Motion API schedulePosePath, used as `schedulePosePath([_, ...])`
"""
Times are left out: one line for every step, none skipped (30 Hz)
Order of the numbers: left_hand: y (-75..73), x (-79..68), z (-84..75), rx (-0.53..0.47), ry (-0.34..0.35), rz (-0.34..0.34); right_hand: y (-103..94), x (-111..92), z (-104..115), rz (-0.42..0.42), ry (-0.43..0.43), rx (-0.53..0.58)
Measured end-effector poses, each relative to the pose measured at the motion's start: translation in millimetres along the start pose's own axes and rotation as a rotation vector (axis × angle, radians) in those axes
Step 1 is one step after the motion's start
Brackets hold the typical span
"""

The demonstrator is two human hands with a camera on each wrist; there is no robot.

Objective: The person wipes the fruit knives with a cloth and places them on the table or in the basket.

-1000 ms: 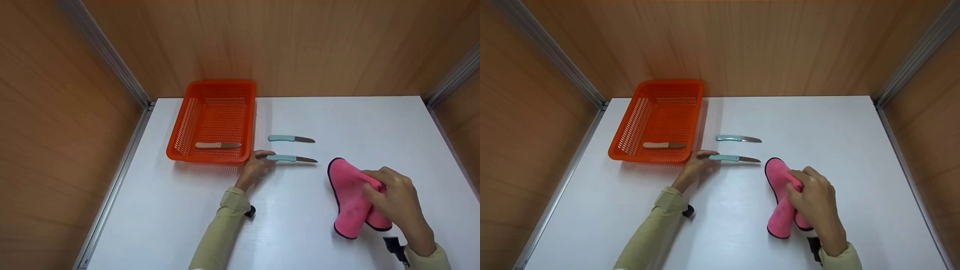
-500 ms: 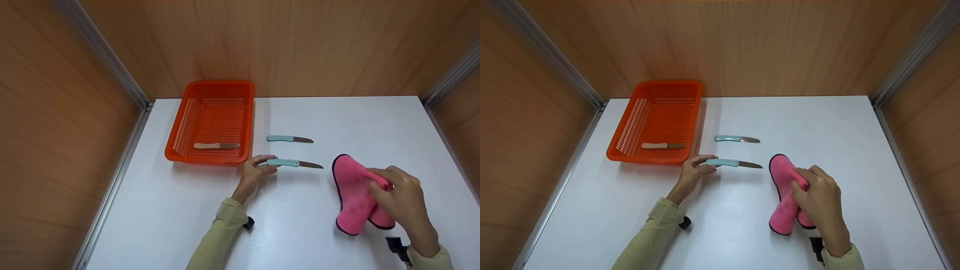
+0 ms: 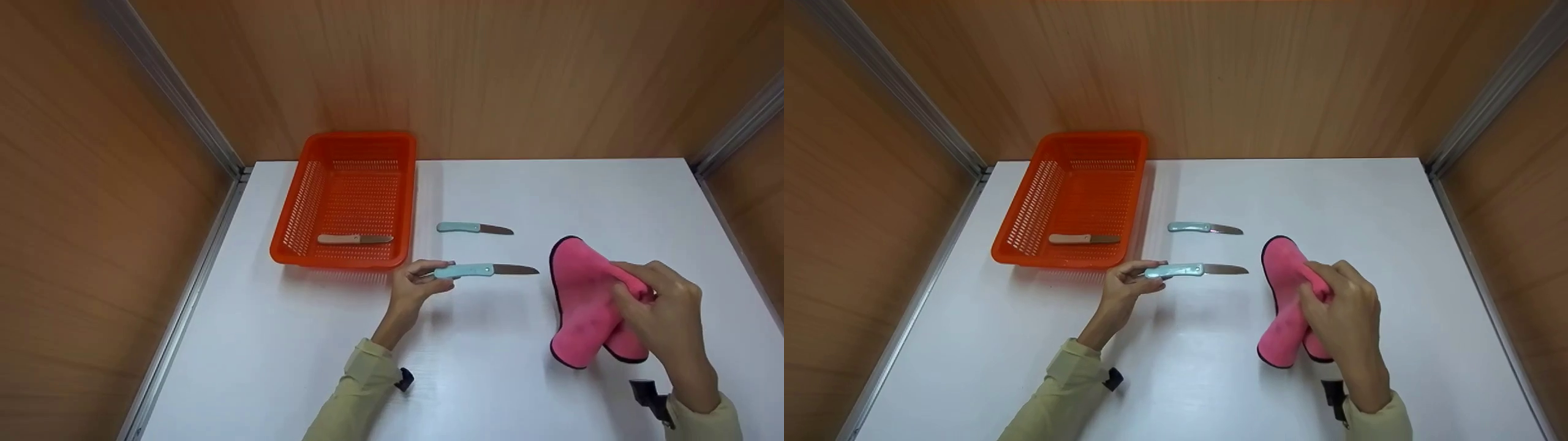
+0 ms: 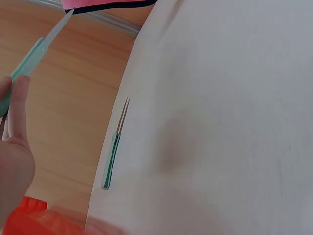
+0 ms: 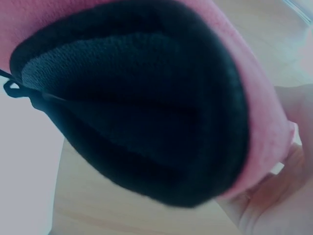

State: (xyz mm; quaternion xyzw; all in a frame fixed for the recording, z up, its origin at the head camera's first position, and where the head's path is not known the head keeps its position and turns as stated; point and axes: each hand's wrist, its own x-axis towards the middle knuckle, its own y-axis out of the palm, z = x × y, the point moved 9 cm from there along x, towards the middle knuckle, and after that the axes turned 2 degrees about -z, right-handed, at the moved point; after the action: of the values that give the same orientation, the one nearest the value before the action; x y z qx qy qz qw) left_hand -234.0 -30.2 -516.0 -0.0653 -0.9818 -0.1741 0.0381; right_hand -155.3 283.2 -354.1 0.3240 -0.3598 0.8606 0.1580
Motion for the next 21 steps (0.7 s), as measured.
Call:
schedulePosePath([1.8, -1.7, -1.0, -0.004, 0.001, 0.006, 0.3, 1, 1, -0.009, 0.001, 0.007])
schedulePosePath([4.0, -3.6, -2.0, -0.008, -0.001, 0.012, 0.7, 3, 3, -0.017, 0.003, 0.016])
schedulePosePath([6.0, -5.4, -2.7, -0.012, -0.003, 0.019, 1.5, 4, 4, -0.024, 0.004, 0.025])
schedulePosePath([8.1, -7.1, -3.6, -0.016, -0.005, 0.025, 2.4, 6, 6, -0.03, 0.006, 0.036])
schedulePosePath([10.3, -8.7, -4.8, -0.018, -0.007, 0.029, 3.7, 7, 7, -0.034, 0.007, 0.047])
schedulePosePath([12.4, -10.1, -6.1, -0.021, -0.007, 0.034, 5.4, 8, 9, -0.035, 0.007, 0.055])
schedulePosePath([14.5, -11.2, -7.7, -0.02, -0.006, 0.038, 7.7, 9, 10, -0.031, 0.008, 0.06])
schedulePosePath([16.6, -12.0, -9.5, -0.019, -0.001, 0.042, 10.0, 10, 12, -0.027, 0.005, 0.069])
schedulePosePath([18.4, -12.5, -11.2, -0.016, 0.004, 0.046, 13.1, 11, 14, -0.021, 0.002, 0.076])
schedulePosePath([20.3, -13.0, -13.3, -0.009, 0.012, 0.049, 16.6, 12, 17, -0.011, -0.003, 0.084])
schedulePosePath([22.1, -13.4, -15.4, -0.003, 0.021, 0.051, 20.8, 13, 20, 0.005, -0.009, 0.092])
schedulePosePath([23.5, -13.5, -17.0, 0.004, 0.03, 0.056, 25.3, 14, 23, 0.019, -0.018, 0.1])
schedulePosePath([25.0, -13.6, -18.5, 0.009, 0.039, 0.06, 30.0, 14, 27, 0.034, -0.026, 0.111])
schedulePosePath([26.4, -13.7, -19.7, 0.009, 0.045, 0.065, 34.7, 14, 30, 0.048, -0.035, 0.121])
schedulePosePath([27.6, -13.7, -20.5, 0.005, 0.049, 0.071, 39.6, 14, 33, 0.067, -0.043, 0.127])
schedulePosePath([28.8, -13.6, -21.1, -0.001, 0.052, 0.075, 44.7, 13, 37, 0.088, -0.054, 0.128])
schedulePosePath([29.7, -13.4, -21.3, -0.01, 0.053, 0.079, 49.9, 12, 40, 0.111, -0.065, 0.128])
schedulePosePath([30.3, -13.0, -21.2, -0.021, 0.052, 0.082, 55.3, 11, 43, 0.135, -0.08, 0.118])
schedulePosePath([31.0, -12.7, -21.5, -0.032, 0.051, 0.084, 60.8, 10, 46, 0.163, -0.096, 0.1])
schedulePosePath([31.1, -12.3, -21.4, -0.041, 0.047, 0.081, 66.3, 8, 50, 0.193, -0.118, 0.077])
schedulePosePath([31.0, -11.9, -21.3, -0.047, 0.044, 0.077, 72.0, 5, 53, 0.225, -0.143, 0.049])
